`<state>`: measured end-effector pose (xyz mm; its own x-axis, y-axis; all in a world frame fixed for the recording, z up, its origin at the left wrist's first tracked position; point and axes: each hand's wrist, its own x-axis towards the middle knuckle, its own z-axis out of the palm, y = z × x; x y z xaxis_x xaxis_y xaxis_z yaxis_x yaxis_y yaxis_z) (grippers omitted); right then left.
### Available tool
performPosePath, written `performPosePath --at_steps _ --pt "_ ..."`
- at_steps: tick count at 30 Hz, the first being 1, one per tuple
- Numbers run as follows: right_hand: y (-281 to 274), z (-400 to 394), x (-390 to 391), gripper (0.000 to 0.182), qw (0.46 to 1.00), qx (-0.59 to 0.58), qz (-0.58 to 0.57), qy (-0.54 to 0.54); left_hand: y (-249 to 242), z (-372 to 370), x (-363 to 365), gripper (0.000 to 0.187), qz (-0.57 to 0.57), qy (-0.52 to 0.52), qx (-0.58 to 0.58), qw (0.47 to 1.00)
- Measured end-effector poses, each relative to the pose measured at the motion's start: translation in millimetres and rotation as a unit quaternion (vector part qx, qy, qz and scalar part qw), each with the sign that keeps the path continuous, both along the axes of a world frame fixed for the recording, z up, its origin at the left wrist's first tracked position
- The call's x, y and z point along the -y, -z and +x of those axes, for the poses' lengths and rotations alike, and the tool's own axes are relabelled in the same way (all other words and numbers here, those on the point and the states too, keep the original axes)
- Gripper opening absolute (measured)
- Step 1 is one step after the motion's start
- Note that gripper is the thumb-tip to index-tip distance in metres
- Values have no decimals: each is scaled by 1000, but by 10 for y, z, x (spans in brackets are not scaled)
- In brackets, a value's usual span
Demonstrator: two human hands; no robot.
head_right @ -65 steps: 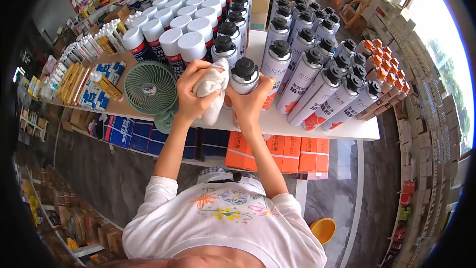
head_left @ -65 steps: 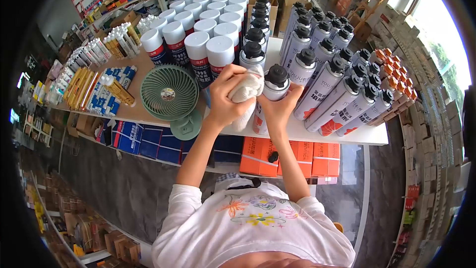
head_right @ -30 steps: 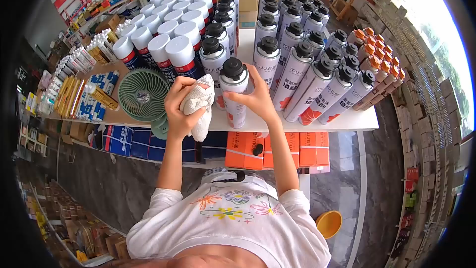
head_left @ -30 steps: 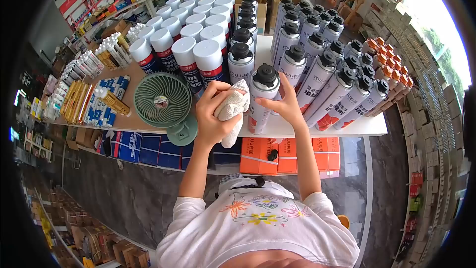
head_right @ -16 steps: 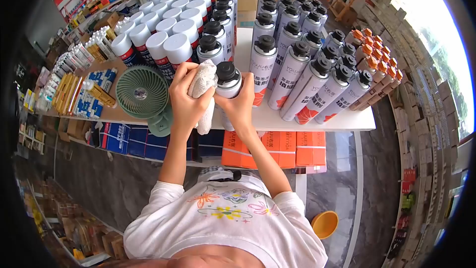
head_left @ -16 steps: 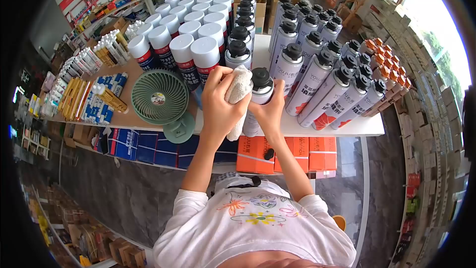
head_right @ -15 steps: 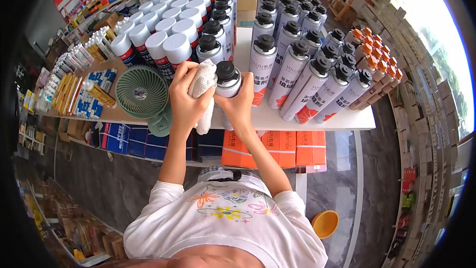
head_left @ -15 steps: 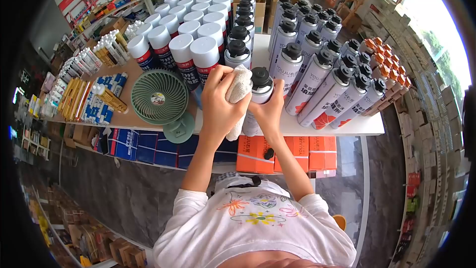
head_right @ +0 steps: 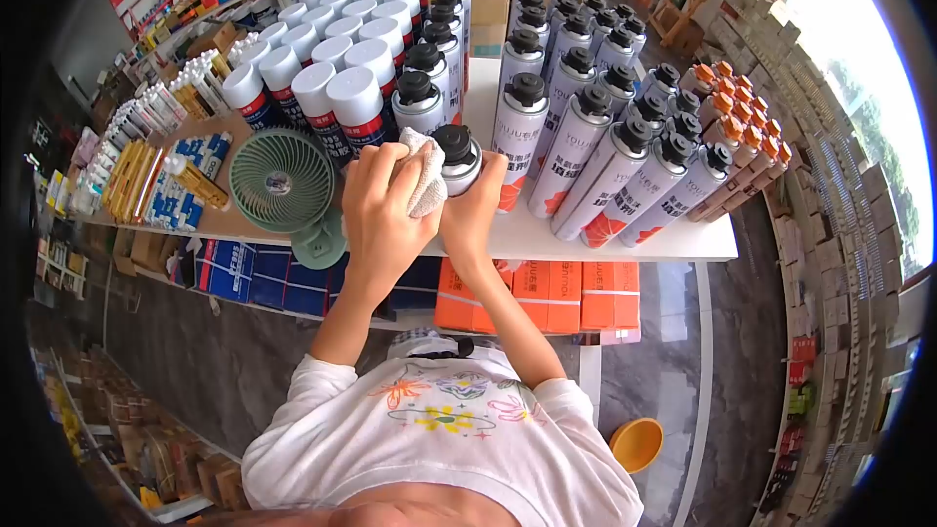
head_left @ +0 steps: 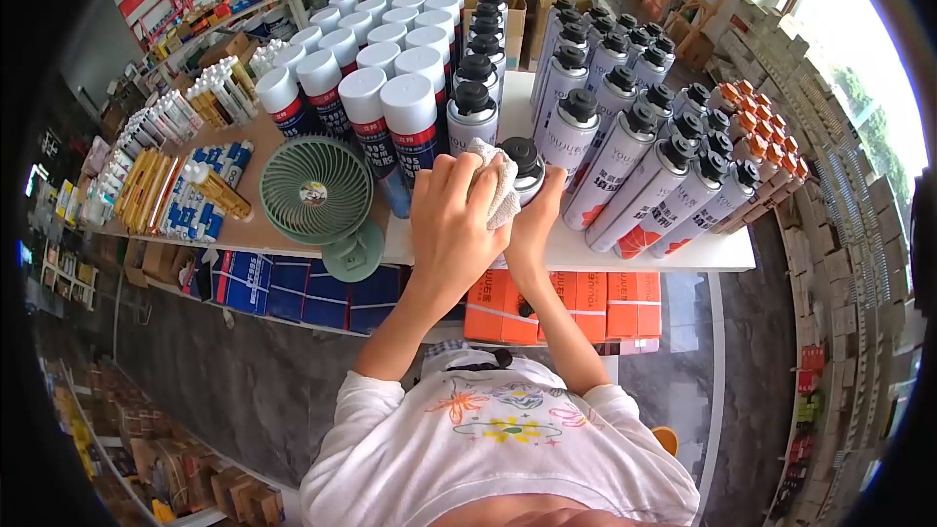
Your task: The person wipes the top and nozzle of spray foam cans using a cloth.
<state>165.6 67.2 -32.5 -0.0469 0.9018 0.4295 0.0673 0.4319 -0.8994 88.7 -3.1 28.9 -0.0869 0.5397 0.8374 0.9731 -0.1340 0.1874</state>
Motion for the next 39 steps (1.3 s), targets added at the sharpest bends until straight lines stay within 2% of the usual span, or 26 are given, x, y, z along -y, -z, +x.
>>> performPosePath --at_steps 4,6,11,13,14,15,18,19,22,25,30,33,35,37,39 --pt "44 -16 -10 55 999 -30 3 -12 79 -98 7 42 16 39 6 999" --pt "63 -25 -36 55 999 -35 32 -6 87 -227 4 49 2 117 -16 993" --pt "63 -45 -44 60 999 -36 30 -2 46 -459 -57 39 -17 206 41 977" --pt "18 -32 -39 63 1000 -12 29 -4 118 -507 -127 35 -35 238 230 943" --pt "-17 -31 -14 64 1000 -12 7 -4 132 -498 -172 32 -39 220 247 943" --pt "-19 -36 -8 64 1000 -15 9 3 130 -473 -197 32 -40 226 244 942" --pt "22 -48 -36 63 1000 -19 5 -5 143 -423 -224 36 23 170 107 979" --pt "47 -49 -42 63 1000 -17 3 1 147 -433 -207 36 21 175 109 978" --pt "9 -67 5 58 999 -40 -4 1 111 -457 -147 38 41 237 -28 970" --pt "76 -95 -55 57 999 -20 26 22 115 -523 -218 37 44 232 -38 971" --pt "84 -170 -65 59 998 -14 24 55 233 -570 -349 34 56 224 97 968" --pt "94 -176 12 63 998 -10 23 65 241 -638 -388 34 43 203 138 968" --pt "62 -188 17 63 996 -11 25 79 221 -620 -365 32 53 203 110 972" --pt "80 -183 17 63 996 -23 7 89 213 -604 -329 32 77 273 39 958" --pt "99 -200 46 61 996 -36 13 84 162 -637 -318 32 68 303 33 950"
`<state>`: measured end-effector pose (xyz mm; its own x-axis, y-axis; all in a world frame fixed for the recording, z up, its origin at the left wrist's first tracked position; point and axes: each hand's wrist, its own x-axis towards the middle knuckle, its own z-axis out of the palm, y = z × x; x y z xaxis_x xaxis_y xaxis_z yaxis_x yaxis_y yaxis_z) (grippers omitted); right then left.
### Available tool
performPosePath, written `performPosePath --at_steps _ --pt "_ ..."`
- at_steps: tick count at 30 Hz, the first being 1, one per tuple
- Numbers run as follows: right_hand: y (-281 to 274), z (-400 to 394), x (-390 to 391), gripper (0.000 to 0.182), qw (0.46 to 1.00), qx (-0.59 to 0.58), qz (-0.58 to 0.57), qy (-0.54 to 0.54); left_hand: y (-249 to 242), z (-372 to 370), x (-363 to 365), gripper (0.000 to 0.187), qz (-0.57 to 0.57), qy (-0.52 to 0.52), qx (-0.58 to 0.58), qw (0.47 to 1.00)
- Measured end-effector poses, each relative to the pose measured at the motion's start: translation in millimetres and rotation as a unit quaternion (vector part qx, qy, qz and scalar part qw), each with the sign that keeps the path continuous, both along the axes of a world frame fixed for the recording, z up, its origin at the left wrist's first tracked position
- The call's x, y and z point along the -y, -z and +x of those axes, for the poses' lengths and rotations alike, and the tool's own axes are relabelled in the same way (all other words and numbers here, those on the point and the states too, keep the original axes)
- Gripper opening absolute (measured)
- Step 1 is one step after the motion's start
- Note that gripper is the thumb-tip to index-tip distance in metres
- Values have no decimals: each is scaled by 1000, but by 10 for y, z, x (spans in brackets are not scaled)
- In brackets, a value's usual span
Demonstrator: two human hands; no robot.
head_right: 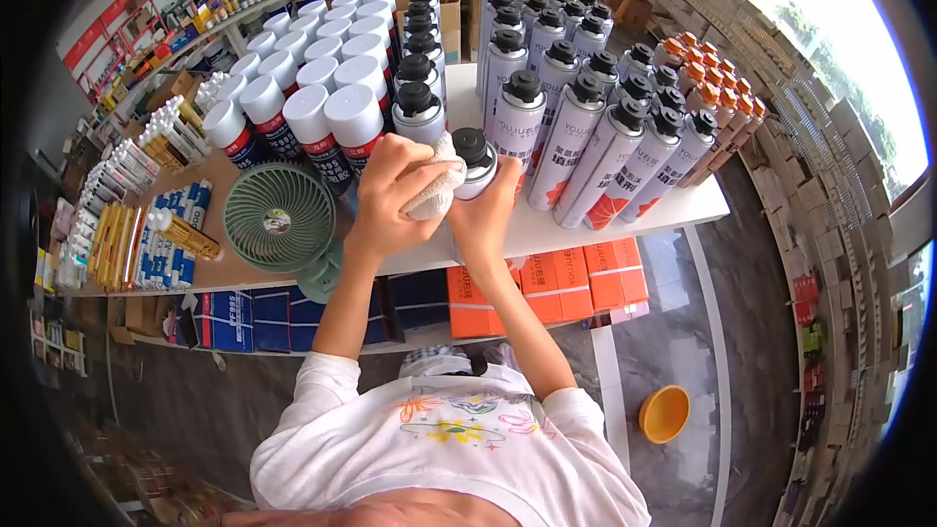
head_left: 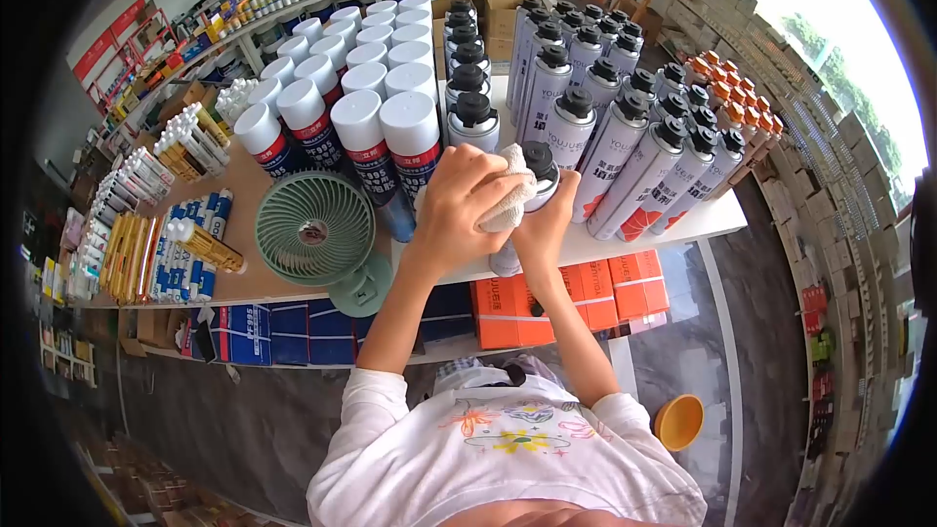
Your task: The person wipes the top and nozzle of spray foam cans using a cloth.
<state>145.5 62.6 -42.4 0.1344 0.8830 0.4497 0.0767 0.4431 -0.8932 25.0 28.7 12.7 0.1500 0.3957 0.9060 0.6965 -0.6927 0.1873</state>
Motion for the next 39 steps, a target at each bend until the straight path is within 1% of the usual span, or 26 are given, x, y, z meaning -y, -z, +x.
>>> performPosePath --at_steps 2,4,6,7,8,10,11,12,14,15,16,18,21,22,24,28,30,32,33,34,35,37,38,39 --pt "33 -22 -58 60 999 14 7 29 -61 -73 -54 33 -24 13 -22 999" --pt "36 -46 -84 60 1000 2 7 31 -4 -76 -118 31 -27 17 -1 999" --pt "36 -55 -67 59 999 13 10 44 107 -59 -191 29 -49 20 123 991" --pt "35 -55 -47 60 998 26 17 49 132 -53 -189 29 -89 16 166 982" --pt "22 -62 -39 60 998 27 17 50 137 -59 -194 29 -89 16 166 982" --pt "-9 -57 1 62 999 17 8 44 129 -50 -171 31 -33 -11 102 994" --pt "-9 -42 20 66 999 20 12 36 115 -81 -144 32 -31 -12 73 997" --pt "5 -32 45 66 999 24 7 33 88 -95 -104 32 -36 -15 76 996" --pt "6 -21 67 67 999 23 5 35 33 -120 -59 34 -4 -10 10 1000" --pt "-12 -23 83 68 998 40 19 51 45 -130 -65 36 9 -8 -3 1000" --pt "-10 -11 71 68 998 44 20 45 52 -136 -69 36 11 -15 1 1000" --pt "20 9 87 68 999 30 29 29 67 -142 -44 36 24 5 -11 1000" --pt "19 1 74 67 1000 13 6 22 93 -126 -32 35 32 24 -2 999" --pt "31 -6 35 65 998 40 40 35 109 -113 -47 35 29 25 0 999" --pt "73 -24 -95 64 998 44 34 33 142 -88 -103 35 45 5 20 999" --pt "-8 -18 -150 59 999 14 48 -16 210 -2 -186 31 15 -26 130 991" --pt "36 -12 -132 59 996 41 80 13 254 4 -196 27 11 -14 172 985" --pt "106 -1 -158 61 993 45 104 20 254 12 -122 33 22 -43 138 989" --pt "152 18 -248 59 968 131 199 82 248 19 -114 33 54 -46 109 992" --pt "194 44 -257 64 977 131 158 64 255 30 -105 32 81 -51 78 992" --pt "330 113 -388 70 968 164 175 73 287 62 -100 32 81 -45 74 993" --pt "357 122 -441 69 951 194 223 95 317 70 -102 33 73 -39 65 994" --pt "356 119 -450 67 954 190 212 91 311 41 -108 34 66 -35 59 995" --pt "361 110 -457 66 950 213 198 117 319 39 -124 35 69 -40 63 995"
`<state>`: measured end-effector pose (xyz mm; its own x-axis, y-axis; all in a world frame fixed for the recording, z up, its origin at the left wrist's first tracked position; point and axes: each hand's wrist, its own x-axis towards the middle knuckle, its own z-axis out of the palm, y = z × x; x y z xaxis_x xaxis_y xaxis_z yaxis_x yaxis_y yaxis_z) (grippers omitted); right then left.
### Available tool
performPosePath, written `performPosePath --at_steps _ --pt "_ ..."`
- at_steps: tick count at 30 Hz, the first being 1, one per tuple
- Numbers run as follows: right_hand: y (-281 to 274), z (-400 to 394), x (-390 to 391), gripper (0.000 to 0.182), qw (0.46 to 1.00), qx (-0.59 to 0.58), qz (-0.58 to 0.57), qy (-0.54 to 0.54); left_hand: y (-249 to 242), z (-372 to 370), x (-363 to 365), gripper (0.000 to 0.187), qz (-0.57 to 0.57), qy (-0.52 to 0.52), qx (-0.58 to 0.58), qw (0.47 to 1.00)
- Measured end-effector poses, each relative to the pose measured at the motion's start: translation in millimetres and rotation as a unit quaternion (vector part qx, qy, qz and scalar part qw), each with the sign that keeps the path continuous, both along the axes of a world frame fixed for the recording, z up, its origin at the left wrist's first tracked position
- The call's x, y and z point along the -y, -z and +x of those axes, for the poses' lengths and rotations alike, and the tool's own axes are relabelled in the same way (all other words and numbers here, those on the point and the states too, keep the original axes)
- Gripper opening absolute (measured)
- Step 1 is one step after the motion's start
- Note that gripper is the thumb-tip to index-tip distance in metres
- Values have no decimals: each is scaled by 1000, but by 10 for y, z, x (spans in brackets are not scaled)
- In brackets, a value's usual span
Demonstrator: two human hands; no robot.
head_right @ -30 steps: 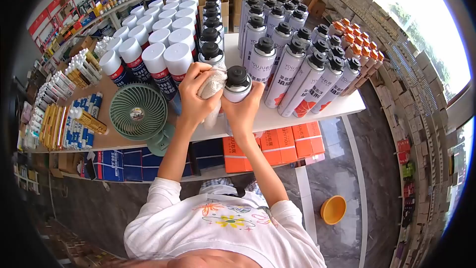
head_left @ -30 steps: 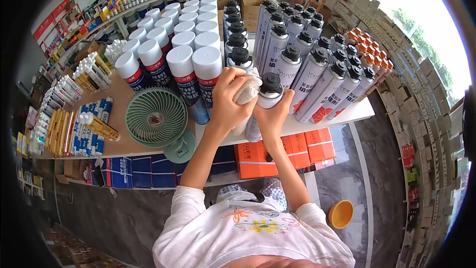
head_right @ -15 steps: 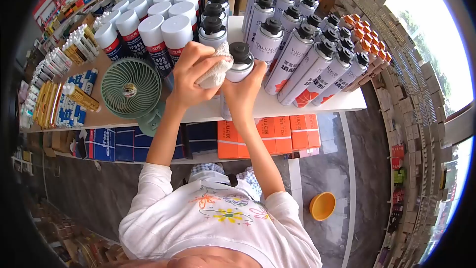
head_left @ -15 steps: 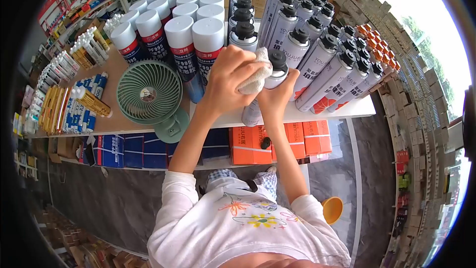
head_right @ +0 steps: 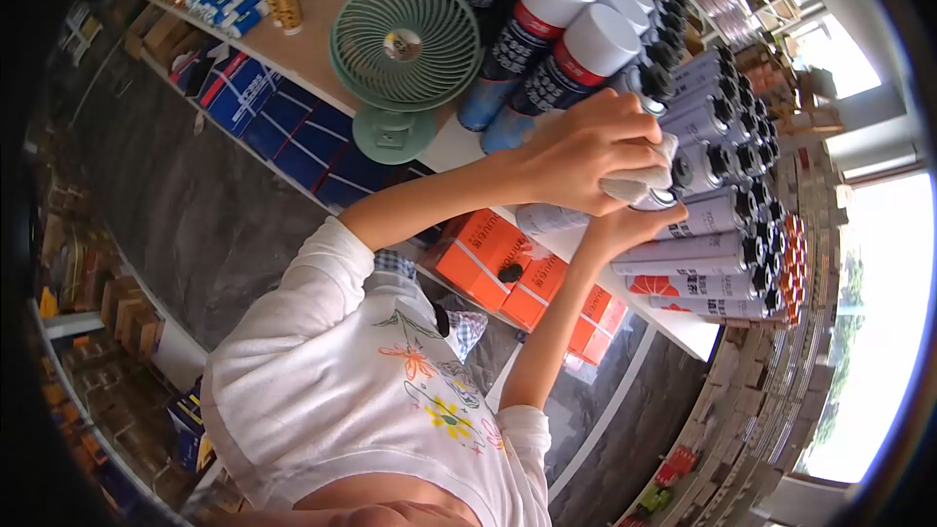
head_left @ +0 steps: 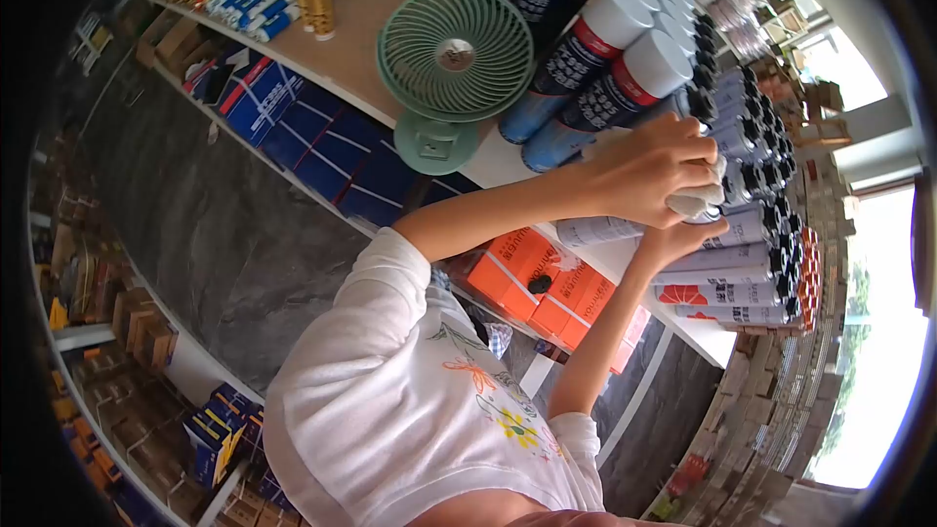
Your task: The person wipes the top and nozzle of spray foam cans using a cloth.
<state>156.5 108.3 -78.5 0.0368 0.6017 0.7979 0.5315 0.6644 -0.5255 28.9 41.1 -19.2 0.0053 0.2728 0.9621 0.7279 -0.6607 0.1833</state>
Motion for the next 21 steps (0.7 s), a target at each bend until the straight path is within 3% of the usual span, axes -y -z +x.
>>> performPosePath --at_steps 5,7,10,13,15,17,21 --pt "-10 44 -55 67 993 -33 -109 36 11 38 -92 30 -19 -33 55 998" --pt "-22 68 -82 64 989 -33 -137 31 -4 49 -65 27 -23 -31 21 999" --pt "45 73 -72 69 1000 13 -1 0 -37 9 -34 28 34 -42 -66 996" --pt "50 32 -68 70 999 -30 -31 -5 -51 -52 -19 30 -15 0 -62 998" --pt "31 9 -54 71 997 -31 -58 31 -63 -19 -24 34 -18 -28 -21 999" --pt "2 -2 -15 80 994 -55 -91 -7 -33 40 -54 37 -14 -46 -8 999" --pt "69 20 13 75 996 -83 -20 -35 -84 -7 30 33 23 23 -40 999"
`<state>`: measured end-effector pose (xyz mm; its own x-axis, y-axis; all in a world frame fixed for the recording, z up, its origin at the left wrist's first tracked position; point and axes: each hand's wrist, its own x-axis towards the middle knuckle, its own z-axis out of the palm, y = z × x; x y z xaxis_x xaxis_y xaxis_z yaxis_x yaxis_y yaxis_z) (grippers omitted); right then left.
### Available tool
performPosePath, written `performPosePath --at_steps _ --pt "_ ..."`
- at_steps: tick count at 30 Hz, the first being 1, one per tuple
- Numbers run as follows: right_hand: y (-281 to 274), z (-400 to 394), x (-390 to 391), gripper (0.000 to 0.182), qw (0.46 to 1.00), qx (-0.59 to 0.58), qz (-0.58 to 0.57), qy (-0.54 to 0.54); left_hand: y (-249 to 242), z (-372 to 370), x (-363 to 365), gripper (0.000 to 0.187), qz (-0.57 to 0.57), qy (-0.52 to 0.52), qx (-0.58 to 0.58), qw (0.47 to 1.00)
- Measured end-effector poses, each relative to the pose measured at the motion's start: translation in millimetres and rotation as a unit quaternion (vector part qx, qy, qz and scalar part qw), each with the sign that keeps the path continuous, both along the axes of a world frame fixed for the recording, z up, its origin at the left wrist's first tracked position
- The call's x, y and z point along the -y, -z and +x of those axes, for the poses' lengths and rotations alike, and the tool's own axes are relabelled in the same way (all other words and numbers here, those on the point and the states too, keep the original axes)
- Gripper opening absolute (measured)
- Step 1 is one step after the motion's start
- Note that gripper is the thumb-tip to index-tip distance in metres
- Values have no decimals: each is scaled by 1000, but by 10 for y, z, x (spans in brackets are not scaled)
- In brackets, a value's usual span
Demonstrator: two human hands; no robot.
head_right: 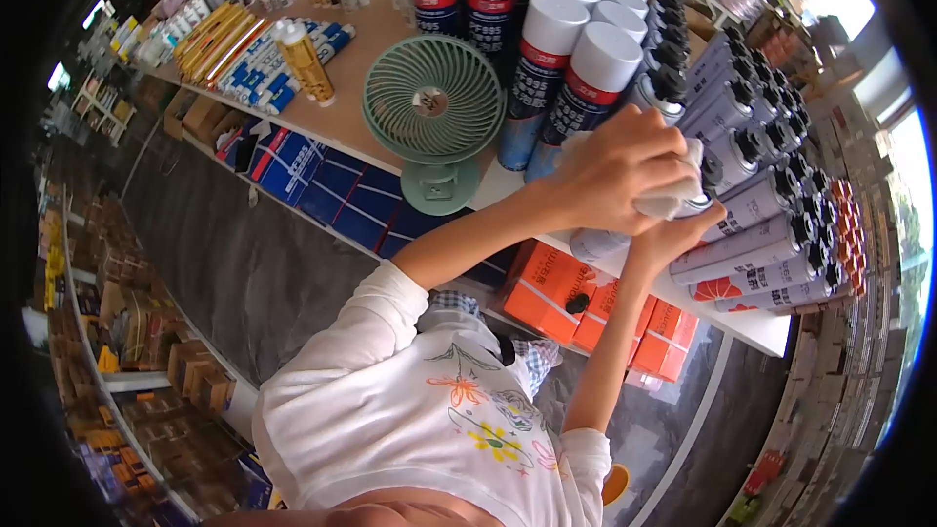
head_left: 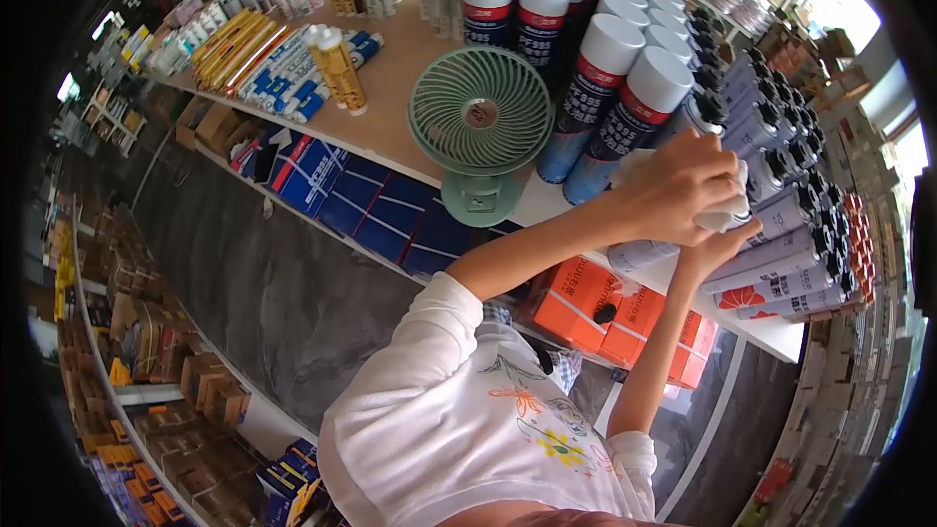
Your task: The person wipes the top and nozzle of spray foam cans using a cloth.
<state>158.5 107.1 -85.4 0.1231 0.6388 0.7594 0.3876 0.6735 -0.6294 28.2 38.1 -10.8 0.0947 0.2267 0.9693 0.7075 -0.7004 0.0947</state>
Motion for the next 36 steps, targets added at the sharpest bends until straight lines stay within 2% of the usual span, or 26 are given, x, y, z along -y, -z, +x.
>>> performPosePath --at_steps 2,6,7,10,13,16,17,20,28,31,36 --pt "-146 -98 153 67 998 -37 -45 -12 -15 -70 -4 32 -28 -18 19 999" --pt "-283 -185 273 58 996 -75 -40 -39 19 -65 -103 30 -58 -7 106 993" --pt "-359 -170 357 55 989 -101 -93 -54 -13 -28 -66 31 -41 -15 64 997" --pt "-342 -141 362 57 993 -81 -62 -58 -111 -7 42 37 -16 -20 -24 999" --pt "-425 -152 407 60 984 -101 -125 -73 -43 -89 -76 35 -69 -5 44 997" --pt "-395 -169 397 61 983 -105 -134 -61 -52 -78 -88 32 -111 -19 67 991" --pt "-349 -166 374 62 988 -89 -117 -52 -72 -90 -52 34 -100 -48 20 994" --pt "-300 -163 371 63 987 -93 -122 -56 -151 -103 76 35 -73 -41 -45 995" --pt "-312 -159 437 67 984 -102 -132 -55 -224 -183 93 44 -42 4 -106 993" --pt "-304 -157 438 69 985 -103 -131 -53 -336 -211 129 45 -103 68 -121 985" --pt "-363 -172 453 67 980 -117 -143 -70 -521 -119 205 46 -103 37 -188 976"
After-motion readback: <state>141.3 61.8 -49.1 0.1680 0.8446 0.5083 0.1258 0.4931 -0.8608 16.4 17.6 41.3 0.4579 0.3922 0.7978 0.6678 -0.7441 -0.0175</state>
